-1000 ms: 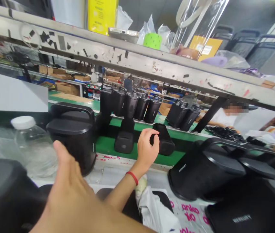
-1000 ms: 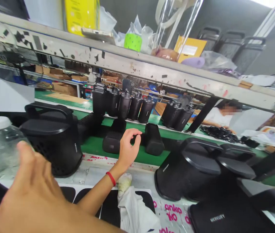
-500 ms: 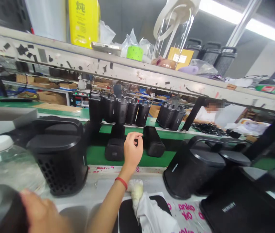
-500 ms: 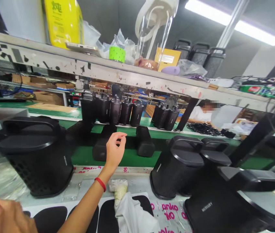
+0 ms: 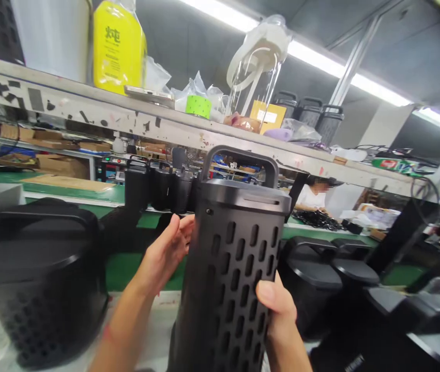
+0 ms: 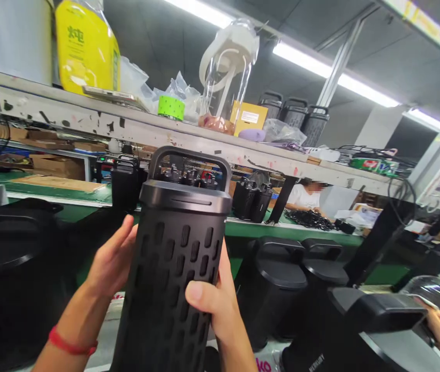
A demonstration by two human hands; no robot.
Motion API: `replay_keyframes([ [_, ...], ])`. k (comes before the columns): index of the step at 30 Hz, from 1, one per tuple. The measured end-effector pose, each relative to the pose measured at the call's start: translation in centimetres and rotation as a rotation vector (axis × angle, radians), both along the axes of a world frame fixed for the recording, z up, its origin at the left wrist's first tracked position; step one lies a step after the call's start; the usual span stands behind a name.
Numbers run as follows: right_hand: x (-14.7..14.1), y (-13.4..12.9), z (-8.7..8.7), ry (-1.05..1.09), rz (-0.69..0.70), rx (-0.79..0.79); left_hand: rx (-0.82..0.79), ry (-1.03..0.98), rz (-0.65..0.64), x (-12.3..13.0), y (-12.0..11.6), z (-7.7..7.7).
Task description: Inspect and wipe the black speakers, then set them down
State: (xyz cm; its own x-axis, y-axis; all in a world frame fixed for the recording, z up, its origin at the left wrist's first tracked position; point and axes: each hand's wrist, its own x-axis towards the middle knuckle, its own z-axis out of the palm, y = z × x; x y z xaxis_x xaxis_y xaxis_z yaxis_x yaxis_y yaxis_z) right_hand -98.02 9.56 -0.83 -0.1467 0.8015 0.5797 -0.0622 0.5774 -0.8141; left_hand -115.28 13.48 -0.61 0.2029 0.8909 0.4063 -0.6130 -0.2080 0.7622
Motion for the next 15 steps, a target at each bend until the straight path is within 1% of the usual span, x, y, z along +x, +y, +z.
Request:
replay_keyframes([
  [3,0.6,-0.3,0.8,0.12,0.133,-0.157,0.092,0.102,-0.057,0.2,-1.7,0.5],
  [5,0.5,-0.6,1.1,0.195,0.15,-0.207,0.102,0.147,-0.054,0.6,-2.0,0.5],
  [8,0.0,-0.4,1.1,0.352,0.145,-0.27,0.042,0.183,-0.041,1.3,-1.4,-0.1],
  [10,-0.4,0.3,0.8,0.409,0.15,-0.339,0.014,0.138,-0.055,1.7,-1.0,-0.6],
  [12,-0.7,1.2,0.5,0.416,0.156,-0.383,0.013,0.047,-0.082,2.1,-0.7,-1.1],
  [15,-1.1,1.9,0.1,0.403,0.182,-0.372,0.007,-0.035,-0.075,2.2,-0.4,-1.6],
])
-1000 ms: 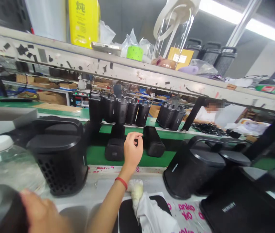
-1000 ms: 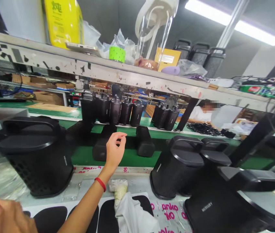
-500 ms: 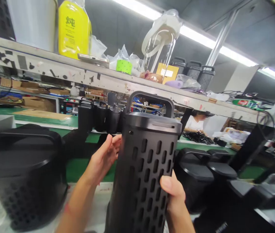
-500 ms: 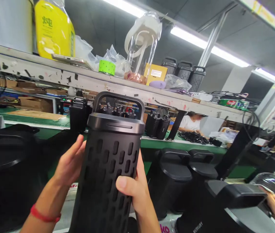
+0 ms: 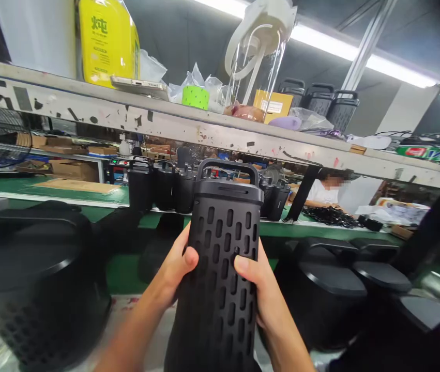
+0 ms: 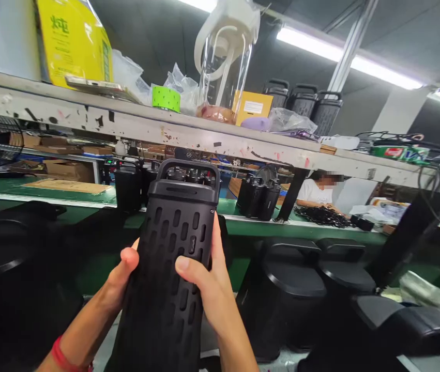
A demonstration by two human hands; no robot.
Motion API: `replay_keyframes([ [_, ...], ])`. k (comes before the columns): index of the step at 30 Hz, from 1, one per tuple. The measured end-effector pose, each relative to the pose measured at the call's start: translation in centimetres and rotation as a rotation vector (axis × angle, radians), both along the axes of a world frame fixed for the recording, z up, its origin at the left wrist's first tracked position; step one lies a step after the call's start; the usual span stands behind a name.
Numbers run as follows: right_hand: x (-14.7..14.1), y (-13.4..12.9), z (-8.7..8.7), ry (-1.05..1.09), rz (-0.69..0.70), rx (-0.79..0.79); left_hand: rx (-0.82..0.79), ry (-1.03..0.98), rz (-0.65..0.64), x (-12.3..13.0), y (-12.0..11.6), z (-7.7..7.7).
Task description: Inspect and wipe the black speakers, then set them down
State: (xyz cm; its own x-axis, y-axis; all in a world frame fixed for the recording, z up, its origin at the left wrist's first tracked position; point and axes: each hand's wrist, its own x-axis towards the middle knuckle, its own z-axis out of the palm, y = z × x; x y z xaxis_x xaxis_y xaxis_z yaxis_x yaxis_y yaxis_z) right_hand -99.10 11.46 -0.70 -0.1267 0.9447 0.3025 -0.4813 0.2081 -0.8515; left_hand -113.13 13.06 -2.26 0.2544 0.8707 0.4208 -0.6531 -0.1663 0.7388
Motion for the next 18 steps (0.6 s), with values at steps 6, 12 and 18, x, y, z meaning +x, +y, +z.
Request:
replay_keyframes([
  [6,-0.9,-0.7,-0.3,-0.293,-0.172,0.082,-0.112,-0.091,-0.21,-1.1,1.1,-1.0],
  [12,-1.1,-1.5,-0.3,-0.572,-0.319,0.045,-0.212,-0.18,-0.345,-1.3,2.3,-2.9],
  [18,0.4,-0.4,-0.4,-0.634,-0.294,0.079,-0.328,-0.209,-0.239,-0.5,2.7,-2.4],
])
